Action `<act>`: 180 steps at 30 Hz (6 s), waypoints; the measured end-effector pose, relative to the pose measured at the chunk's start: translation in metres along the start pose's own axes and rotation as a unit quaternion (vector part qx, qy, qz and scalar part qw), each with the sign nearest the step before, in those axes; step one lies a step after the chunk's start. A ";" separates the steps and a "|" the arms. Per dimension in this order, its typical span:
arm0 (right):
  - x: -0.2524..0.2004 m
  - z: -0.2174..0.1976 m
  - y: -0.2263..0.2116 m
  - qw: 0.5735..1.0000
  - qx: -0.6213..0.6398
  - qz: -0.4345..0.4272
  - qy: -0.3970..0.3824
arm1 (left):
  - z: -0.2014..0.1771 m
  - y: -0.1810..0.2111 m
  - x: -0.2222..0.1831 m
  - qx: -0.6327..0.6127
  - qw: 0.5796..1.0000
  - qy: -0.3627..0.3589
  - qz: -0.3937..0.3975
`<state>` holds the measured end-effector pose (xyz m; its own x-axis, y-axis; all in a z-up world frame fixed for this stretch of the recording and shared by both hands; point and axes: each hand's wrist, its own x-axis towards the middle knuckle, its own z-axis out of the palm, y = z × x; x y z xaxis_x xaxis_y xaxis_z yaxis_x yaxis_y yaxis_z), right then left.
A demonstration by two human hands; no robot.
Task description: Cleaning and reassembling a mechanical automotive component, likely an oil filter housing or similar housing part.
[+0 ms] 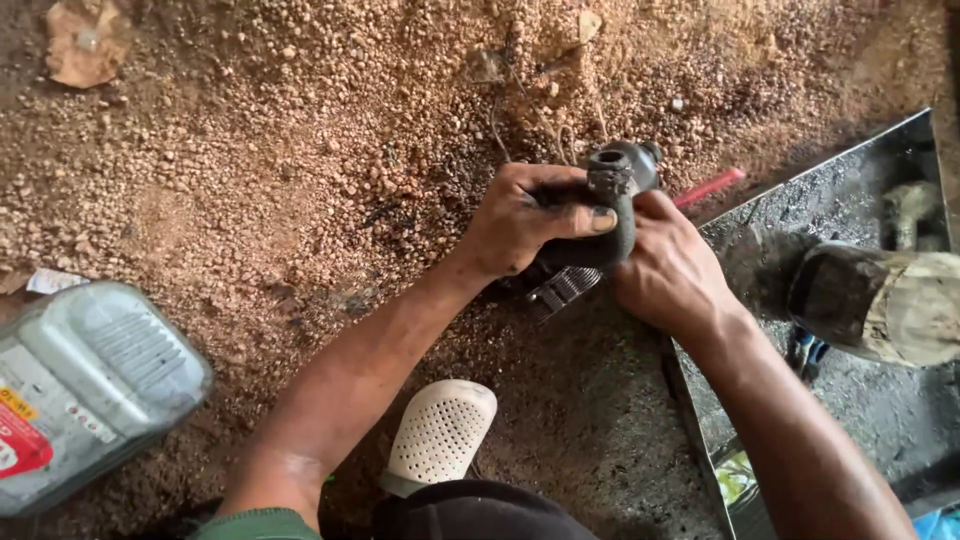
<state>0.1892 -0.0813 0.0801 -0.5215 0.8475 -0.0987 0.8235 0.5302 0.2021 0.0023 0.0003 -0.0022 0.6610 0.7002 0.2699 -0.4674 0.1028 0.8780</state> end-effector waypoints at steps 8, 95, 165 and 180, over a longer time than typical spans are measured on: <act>-0.020 0.004 -0.003 0.982 0.002 0.138 -0.132 | -0.001 -0.003 0.003 0.024 1.000 0.002 0.014; -0.053 0.034 -0.140 0.853 0.294 0.422 0.082 | 0.020 -0.012 0.004 0.269 0.951 -0.114 0.101; -0.019 0.001 -0.133 0.865 0.272 0.370 0.202 | -0.008 -0.019 0.072 0.437 0.822 0.062 -0.361; -0.005 0.000 -0.134 0.810 0.362 0.451 0.097 | -0.007 -0.022 0.068 0.466 0.806 0.066 -0.358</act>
<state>0.0816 -0.1565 0.0538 0.3969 0.9159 -0.0606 0.7678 -0.3675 -0.5248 0.0535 0.0502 -0.0062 0.4677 0.7726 -0.4294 0.6916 -0.0175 0.7220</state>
